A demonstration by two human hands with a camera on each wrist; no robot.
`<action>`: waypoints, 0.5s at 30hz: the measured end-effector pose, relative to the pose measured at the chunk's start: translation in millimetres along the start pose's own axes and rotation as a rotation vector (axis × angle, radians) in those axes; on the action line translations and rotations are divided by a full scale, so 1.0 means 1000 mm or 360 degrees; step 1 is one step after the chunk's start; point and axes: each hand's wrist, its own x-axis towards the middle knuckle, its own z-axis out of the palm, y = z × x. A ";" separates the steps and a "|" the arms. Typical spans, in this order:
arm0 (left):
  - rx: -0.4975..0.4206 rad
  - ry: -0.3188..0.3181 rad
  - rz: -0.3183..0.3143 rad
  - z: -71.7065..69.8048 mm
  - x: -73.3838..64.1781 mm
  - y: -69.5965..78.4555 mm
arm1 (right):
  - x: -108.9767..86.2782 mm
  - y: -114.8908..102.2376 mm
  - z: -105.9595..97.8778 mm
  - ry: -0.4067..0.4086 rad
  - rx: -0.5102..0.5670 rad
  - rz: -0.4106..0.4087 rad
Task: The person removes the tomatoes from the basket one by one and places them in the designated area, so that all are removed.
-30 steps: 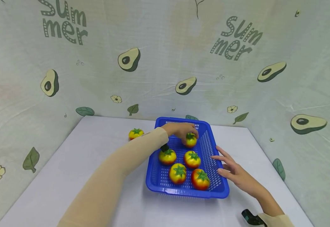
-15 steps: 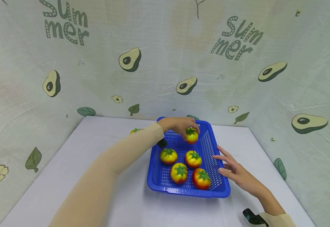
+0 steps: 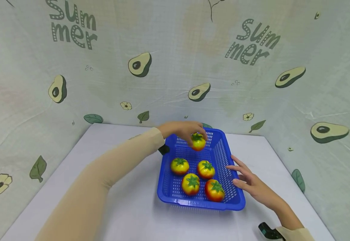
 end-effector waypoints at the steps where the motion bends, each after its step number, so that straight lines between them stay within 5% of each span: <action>1: -0.0003 0.0002 -0.0006 -0.001 -0.003 0.000 | 0.000 0.000 0.000 -0.0002 -0.0001 0.0004; 15: -0.0006 0.0051 -0.0034 -0.016 -0.048 -0.013 | 0.001 0.003 0.002 0.0006 -0.0003 0.0054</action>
